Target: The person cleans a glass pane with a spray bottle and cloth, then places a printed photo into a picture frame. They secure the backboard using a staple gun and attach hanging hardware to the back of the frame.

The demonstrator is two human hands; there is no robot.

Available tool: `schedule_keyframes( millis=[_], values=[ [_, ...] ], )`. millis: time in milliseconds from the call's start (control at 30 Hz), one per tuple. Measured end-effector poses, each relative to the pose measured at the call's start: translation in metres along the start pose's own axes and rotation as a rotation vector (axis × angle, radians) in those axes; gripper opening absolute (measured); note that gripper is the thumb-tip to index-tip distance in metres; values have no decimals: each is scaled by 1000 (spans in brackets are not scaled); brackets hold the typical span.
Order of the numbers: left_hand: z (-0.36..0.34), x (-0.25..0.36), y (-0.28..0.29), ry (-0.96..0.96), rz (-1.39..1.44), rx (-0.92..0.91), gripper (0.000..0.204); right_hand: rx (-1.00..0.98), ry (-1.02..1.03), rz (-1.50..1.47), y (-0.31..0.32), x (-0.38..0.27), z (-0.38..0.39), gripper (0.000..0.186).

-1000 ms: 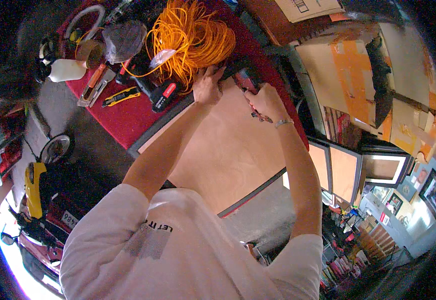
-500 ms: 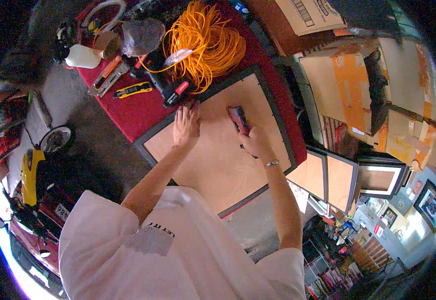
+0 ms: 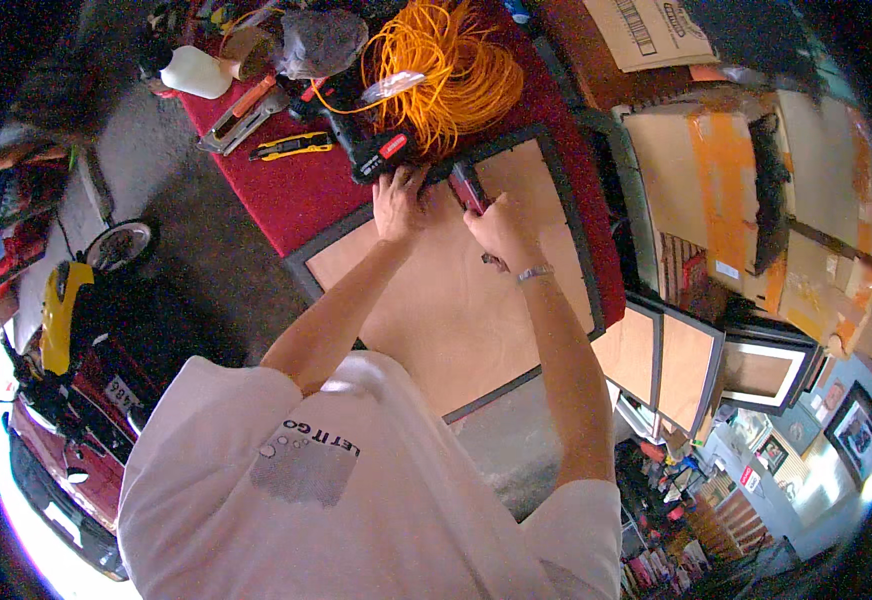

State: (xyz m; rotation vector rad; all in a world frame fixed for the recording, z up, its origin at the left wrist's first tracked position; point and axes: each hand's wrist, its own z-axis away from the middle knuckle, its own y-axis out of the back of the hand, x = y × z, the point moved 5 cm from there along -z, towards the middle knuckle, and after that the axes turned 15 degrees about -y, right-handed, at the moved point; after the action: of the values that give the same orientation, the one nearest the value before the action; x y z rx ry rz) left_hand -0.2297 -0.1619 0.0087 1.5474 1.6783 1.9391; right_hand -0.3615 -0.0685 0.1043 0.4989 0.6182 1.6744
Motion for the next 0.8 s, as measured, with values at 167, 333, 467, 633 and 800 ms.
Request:
schedule_keyframes(
  millis=[167,333,467,633,800],
  values=[
    [4,4,9,-91,9,31,52,55,335,-71,-23,45,8,27],
    [53,-28,48,60,22,-78,55,24,321,-115,-75,53,51,32],
    [59,-43,71,19,-7,-97,51,15,330,-31,-103,19,49,27],
    [63,-49,64,13,-64,-151,52,-5,193,53,-95,-15,47,31],
    [65,-42,64,-5,-83,-145,52,25,189,-1,-93,-12,49,30]
  ],
)
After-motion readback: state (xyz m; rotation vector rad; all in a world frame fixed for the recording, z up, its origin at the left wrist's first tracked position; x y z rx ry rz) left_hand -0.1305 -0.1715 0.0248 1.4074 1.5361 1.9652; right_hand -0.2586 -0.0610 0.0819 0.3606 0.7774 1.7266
